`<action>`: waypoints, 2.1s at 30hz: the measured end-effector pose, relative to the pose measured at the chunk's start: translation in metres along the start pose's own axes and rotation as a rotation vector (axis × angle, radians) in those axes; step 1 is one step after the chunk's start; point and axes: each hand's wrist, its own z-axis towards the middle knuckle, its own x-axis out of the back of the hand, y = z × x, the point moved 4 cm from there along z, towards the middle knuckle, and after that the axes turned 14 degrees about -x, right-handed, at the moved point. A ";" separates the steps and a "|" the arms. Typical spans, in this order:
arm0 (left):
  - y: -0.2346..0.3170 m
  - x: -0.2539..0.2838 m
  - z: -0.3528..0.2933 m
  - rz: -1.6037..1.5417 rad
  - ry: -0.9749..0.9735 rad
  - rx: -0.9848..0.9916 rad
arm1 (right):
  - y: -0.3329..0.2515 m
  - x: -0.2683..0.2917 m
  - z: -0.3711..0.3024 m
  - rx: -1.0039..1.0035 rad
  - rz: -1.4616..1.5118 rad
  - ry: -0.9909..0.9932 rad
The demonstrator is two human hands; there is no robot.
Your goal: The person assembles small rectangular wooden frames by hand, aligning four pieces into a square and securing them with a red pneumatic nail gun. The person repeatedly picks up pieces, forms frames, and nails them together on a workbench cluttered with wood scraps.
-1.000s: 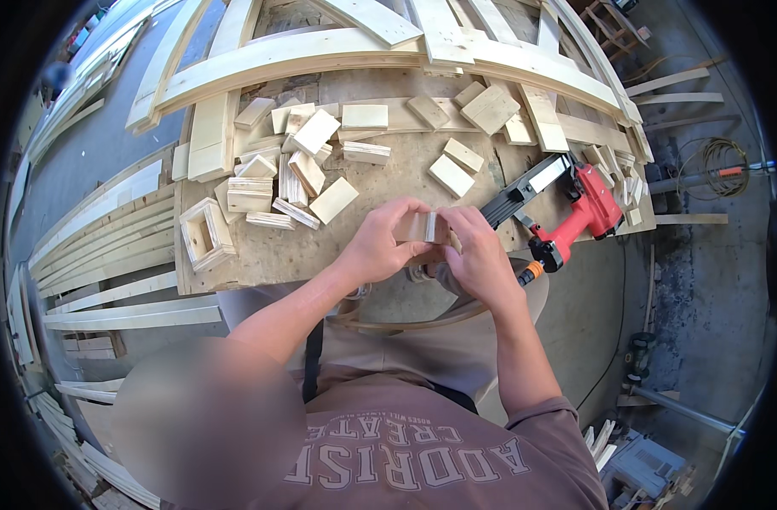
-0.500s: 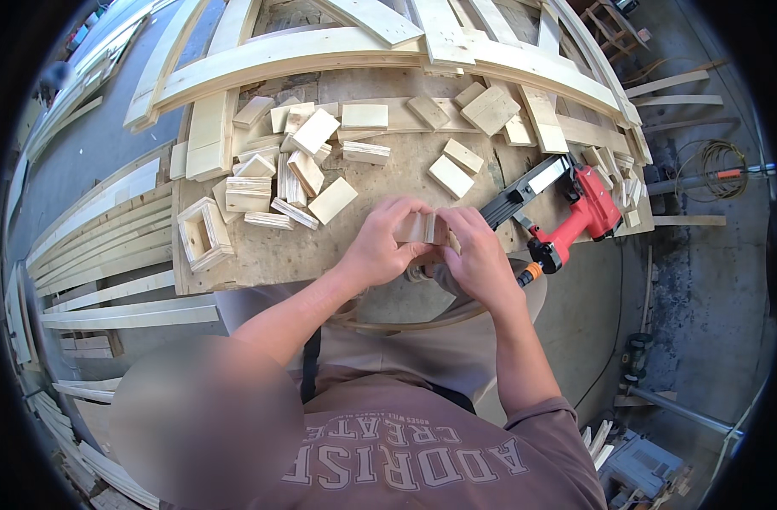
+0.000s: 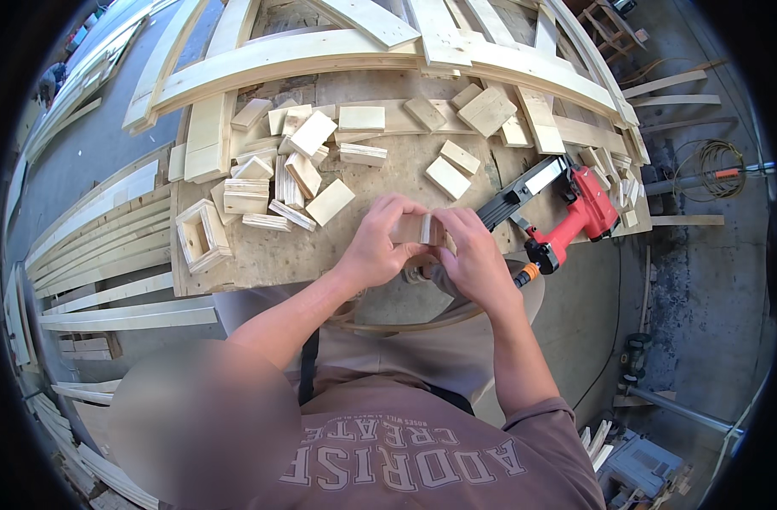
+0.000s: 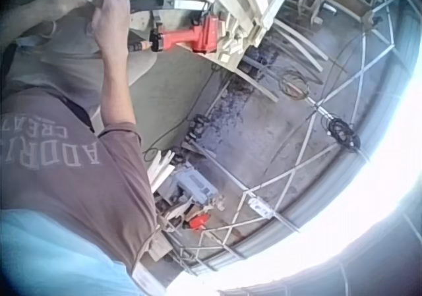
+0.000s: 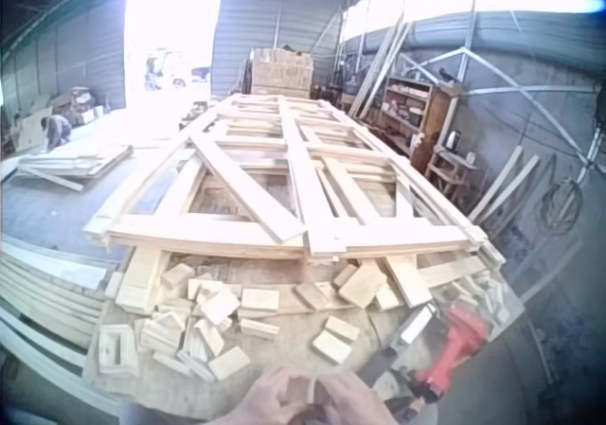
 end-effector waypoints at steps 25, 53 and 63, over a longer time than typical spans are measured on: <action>0.003 -0.002 0.001 0.009 0.014 0.021 | 0.006 0.018 -0.004 -0.075 0.029 0.073; -0.003 0.012 -0.018 -0.290 0.204 0.192 | 0.120 0.180 -0.085 -0.646 0.944 0.691; -0.009 0.019 -0.033 -0.581 0.304 0.369 | -0.047 0.195 -0.052 -0.495 0.830 -0.025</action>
